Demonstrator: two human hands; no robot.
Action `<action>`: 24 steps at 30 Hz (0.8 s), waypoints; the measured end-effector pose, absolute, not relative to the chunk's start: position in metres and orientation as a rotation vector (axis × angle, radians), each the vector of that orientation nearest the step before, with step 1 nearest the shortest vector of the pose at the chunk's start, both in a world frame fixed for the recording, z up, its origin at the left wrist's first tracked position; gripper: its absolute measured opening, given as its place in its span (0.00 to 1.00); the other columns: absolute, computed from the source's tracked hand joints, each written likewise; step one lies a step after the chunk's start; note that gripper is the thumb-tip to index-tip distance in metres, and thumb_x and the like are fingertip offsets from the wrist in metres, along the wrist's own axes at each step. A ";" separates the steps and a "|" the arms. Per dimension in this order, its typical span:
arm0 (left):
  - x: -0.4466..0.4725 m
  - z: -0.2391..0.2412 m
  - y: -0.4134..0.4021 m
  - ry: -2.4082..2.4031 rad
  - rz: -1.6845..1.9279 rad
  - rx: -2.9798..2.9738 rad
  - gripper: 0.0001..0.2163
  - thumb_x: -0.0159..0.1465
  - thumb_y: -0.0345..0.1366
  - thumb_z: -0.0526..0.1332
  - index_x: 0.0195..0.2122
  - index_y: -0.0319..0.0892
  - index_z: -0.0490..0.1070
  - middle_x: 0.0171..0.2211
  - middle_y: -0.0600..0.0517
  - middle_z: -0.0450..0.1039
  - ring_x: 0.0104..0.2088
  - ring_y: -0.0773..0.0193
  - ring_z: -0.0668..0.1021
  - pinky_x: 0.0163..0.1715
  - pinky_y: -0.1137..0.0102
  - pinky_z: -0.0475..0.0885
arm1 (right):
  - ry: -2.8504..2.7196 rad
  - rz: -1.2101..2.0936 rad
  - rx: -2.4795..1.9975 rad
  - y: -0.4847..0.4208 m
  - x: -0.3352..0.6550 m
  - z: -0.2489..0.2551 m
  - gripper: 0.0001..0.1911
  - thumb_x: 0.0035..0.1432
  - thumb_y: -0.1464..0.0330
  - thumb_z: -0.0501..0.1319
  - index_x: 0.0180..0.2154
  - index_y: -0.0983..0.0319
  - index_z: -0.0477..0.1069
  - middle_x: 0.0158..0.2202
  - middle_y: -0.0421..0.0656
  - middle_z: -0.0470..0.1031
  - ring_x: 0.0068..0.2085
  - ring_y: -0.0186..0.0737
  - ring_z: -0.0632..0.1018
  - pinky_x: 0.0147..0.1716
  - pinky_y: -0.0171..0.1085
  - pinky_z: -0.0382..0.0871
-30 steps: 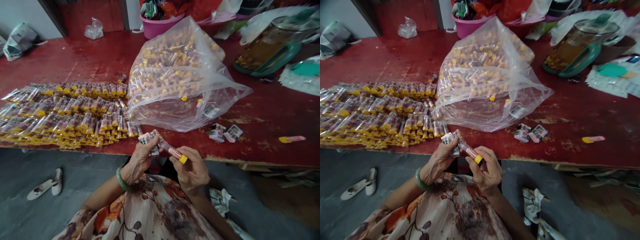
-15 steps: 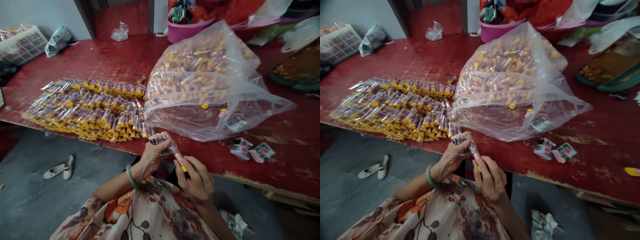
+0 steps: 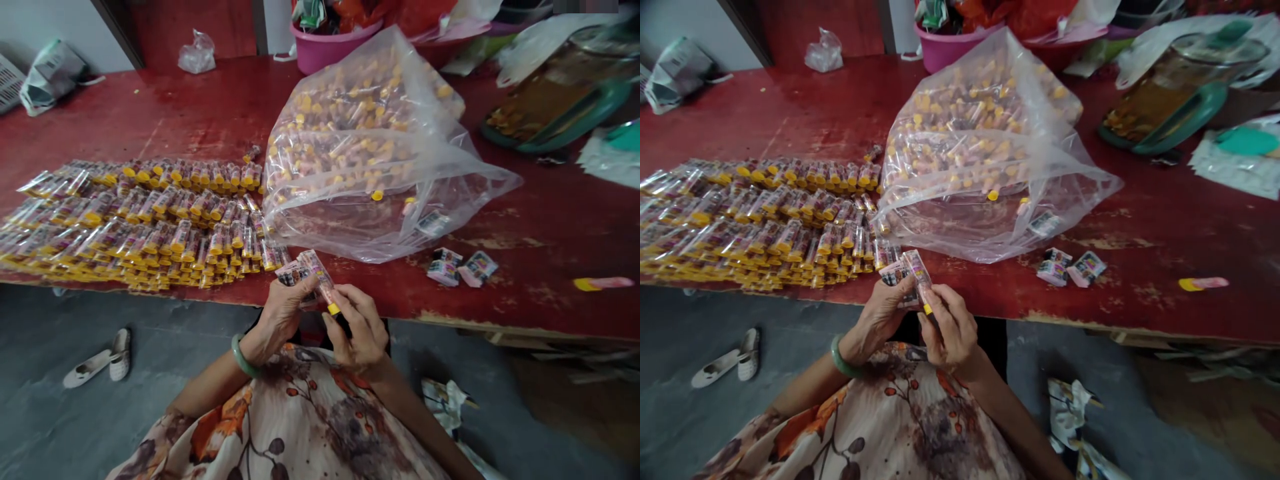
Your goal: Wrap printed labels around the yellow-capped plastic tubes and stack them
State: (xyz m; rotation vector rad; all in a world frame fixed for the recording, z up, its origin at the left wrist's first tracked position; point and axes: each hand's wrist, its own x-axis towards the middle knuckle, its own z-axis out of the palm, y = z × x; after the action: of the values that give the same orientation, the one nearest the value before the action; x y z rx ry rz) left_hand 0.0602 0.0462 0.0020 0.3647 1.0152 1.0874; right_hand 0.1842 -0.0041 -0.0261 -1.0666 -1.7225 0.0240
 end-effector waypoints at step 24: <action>0.038 0.015 0.042 0.984 0.838 0.651 0.15 0.42 0.39 0.75 0.27 0.36 0.76 0.22 0.51 0.72 0.20 0.68 0.71 0.23 0.72 0.68 | -1.453 0.897 -1.078 0.017 0.187 -0.010 0.20 0.51 0.66 0.67 0.45 0.59 0.66 0.43 0.44 0.67 0.36 0.37 0.73 0.30 0.36 0.73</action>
State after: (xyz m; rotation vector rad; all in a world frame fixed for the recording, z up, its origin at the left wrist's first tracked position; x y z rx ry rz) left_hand 0.0384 0.0424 0.0153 0.6507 0.9839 0.8377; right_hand 0.1875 0.0172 -0.0098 -1.0777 -1.4534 0.8971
